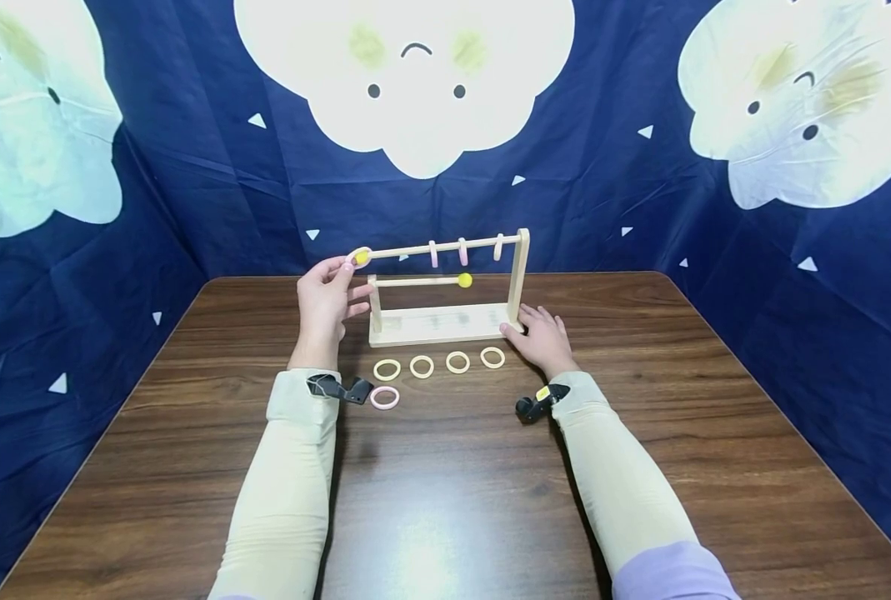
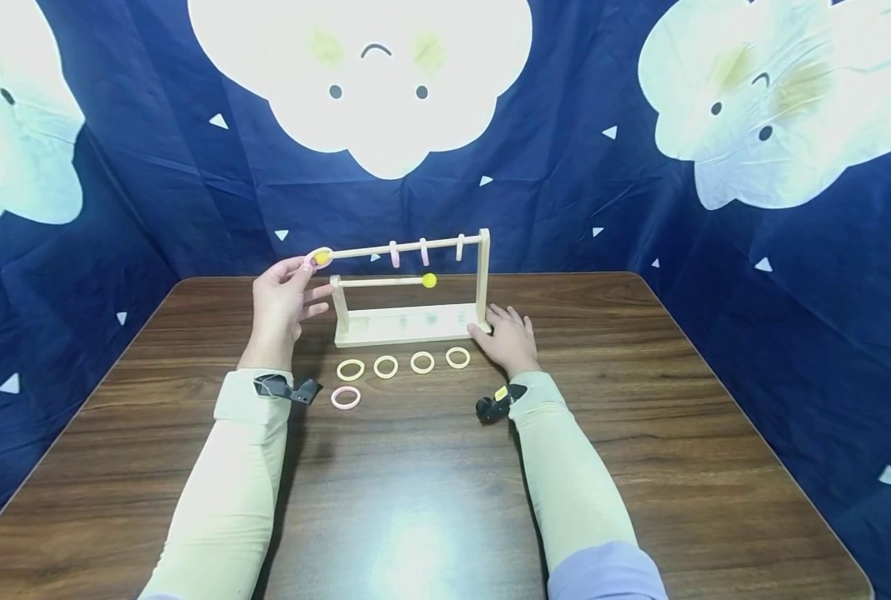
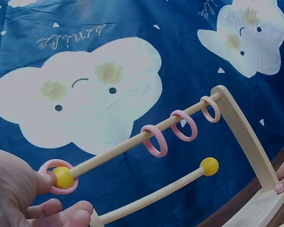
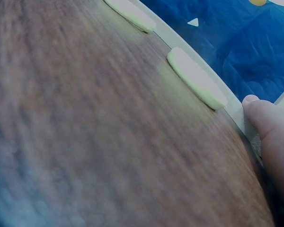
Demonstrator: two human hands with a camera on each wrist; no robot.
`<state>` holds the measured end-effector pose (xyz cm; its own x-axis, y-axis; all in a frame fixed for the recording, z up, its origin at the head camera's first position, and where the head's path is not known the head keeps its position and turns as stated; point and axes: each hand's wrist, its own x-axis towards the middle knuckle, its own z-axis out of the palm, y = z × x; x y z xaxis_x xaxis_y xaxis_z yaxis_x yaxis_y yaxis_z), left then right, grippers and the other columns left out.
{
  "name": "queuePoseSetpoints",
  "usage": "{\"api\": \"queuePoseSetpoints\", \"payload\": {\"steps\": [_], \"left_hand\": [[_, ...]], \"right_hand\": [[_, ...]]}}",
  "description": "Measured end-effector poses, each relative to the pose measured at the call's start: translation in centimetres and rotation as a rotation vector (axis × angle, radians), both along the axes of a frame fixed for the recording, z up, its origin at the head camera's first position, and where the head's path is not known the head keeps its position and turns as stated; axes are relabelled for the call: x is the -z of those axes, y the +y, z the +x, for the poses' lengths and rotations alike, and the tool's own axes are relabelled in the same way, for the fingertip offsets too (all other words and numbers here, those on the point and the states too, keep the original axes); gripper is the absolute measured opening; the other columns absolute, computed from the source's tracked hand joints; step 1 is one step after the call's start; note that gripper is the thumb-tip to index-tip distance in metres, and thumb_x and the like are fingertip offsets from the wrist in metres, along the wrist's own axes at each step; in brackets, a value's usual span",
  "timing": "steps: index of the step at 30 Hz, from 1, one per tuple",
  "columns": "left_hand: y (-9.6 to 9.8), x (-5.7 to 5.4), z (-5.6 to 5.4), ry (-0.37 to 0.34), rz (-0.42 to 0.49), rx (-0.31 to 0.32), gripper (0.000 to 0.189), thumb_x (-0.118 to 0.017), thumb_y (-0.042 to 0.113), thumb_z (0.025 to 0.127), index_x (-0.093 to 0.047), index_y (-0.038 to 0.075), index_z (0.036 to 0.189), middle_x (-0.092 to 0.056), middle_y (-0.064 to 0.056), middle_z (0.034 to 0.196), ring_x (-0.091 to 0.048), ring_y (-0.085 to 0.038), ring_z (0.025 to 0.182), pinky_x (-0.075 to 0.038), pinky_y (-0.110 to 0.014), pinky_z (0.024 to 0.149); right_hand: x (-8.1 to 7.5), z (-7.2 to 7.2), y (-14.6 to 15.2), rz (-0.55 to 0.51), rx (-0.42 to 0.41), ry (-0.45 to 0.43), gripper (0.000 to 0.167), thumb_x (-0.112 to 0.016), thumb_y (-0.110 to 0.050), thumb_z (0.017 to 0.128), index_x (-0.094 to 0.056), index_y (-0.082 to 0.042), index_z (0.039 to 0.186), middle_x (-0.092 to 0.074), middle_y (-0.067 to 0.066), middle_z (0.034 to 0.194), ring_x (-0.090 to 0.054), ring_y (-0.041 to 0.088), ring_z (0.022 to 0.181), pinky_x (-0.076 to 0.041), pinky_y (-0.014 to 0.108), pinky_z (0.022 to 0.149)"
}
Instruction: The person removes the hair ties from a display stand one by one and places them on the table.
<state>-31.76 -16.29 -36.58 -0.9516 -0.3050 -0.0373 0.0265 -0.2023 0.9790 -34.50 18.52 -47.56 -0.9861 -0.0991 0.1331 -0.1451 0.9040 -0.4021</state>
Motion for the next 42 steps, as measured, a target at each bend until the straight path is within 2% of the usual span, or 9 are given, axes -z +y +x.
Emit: {"api": "queuePoseSetpoints", "payload": {"steps": [11,15,22,29,33,37,39,42], "left_hand": [[-0.3,0.2,-0.7,0.019,0.031,-0.031,0.022,-0.062,0.017,0.102,-0.069,0.008,0.121,-0.064,-0.002,0.104,-0.075,-0.016,0.072,-0.057,-0.024,0.051],[-0.5,-0.1,-0.8,0.027,0.025,-0.045,0.025,-0.064,0.019,0.101,-0.069,0.008,0.123,-0.064,-0.002,0.103,-0.074,-0.015,0.071,-0.057,-0.025,0.051],[-0.8,-0.8,-0.1,0.055,-0.064,-0.066,0.024,-0.065,0.018,0.100,-0.071,0.009,0.122,-0.065,-0.002,0.106,-0.074,-0.015,0.074,-0.058,-0.024,0.053],[-1.3,-1.4,1.3,0.095,-0.129,-0.053,0.024,-0.065,0.015,0.100,-0.070,0.005,0.121,-0.067,0.000,0.103,-0.073,-0.010,0.070,-0.058,-0.022,0.056],[-1.5,-1.5,2.0,0.137,-0.217,-0.058,0.023,-0.064,0.013,0.100,-0.070,0.001,0.119,-0.067,-0.001,0.101,-0.071,-0.006,0.071,-0.056,-0.019,0.058],[-1.4,-1.6,2.6,0.220,-0.378,-0.090,0.022,-0.066,0.010,0.098,-0.072,-0.003,0.115,-0.069,-0.013,0.109,-0.068,-0.007,0.079,-0.052,-0.017,0.066],[-1.2,-1.3,2.8,0.263,-0.437,-0.102,0.021,-0.066,0.008,0.096,-0.074,-0.005,0.112,-0.064,-0.018,0.119,-0.067,-0.012,0.090,-0.051,-0.019,0.074],[-0.9,-0.8,3.0,0.328,-0.502,-0.095,0.018,-0.068,0.004,0.094,-0.074,-0.007,0.107,-0.057,-0.022,0.128,-0.061,-0.023,0.113,-0.046,-0.028,0.095]], "right_hand": [[0.2,-0.2,0.2,-0.002,-0.003,0.001,0.071,-0.047,-0.060,0.099,-0.047,-0.012,0.152,-0.041,0.007,0.159,-0.027,0.036,0.150,-0.012,0.059,0.121],[0.2,-0.3,0.2,-0.002,-0.006,0.006,0.072,-0.047,-0.061,0.099,-0.046,-0.013,0.152,-0.040,0.007,0.160,-0.026,0.035,0.151,-0.012,0.059,0.121],[0.1,-0.4,0.1,-0.005,-0.007,0.008,0.072,-0.047,-0.061,0.099,-0.046,-0.013,0.153,-0.040,0.007,0.159,-0.026,0.035,0.150,-0.011,0.059,0.121],[0.0,0.0,-0.1,-0.002,-0.007,0.004,0.071,-0.047,-0.060,0.100,-0.046,-0.011,0.152,-0.041,0.009,0.159,-0.027,0.037,0.150,-0.012,0.060,0.120],[0.0,0.0,-0.2,0.001,-0.008,0.002,0.072,-0.047,-0.060,0.100,-0.045,-0.011,0.153,-0.041,0.009,0.159,-0.026,0.036,0.150,-0.012,0.060,0.121],[0.1,-0.1,-0.2,0.002,-0.009,-0.003,0.072,-0.046,-0.060,0.100,-0.044,-0.012,0.153,-0.040,0.008,0.160,-0.026,0.036,0.151,-0.011,0.060,0.121],[0.1,-0.1,-0.1,0.005,-0.008,-0.004,0.072,-0.046,-0.061,0.100,-0.044,-0.012,0.154,-0.039,0.008,0.160,-0.025,0.036,0.151,-0.011,0.060,0.121],[0.3,-0.2,0.1,0.000,-0.008,-0.002,0.072,-0.046,-0.061,0.100,-0.044,-0.013,0.153,-0.040,0.008,0.160,-0.026,0.036,0.151,-0.011,0.060,0.121]]}}
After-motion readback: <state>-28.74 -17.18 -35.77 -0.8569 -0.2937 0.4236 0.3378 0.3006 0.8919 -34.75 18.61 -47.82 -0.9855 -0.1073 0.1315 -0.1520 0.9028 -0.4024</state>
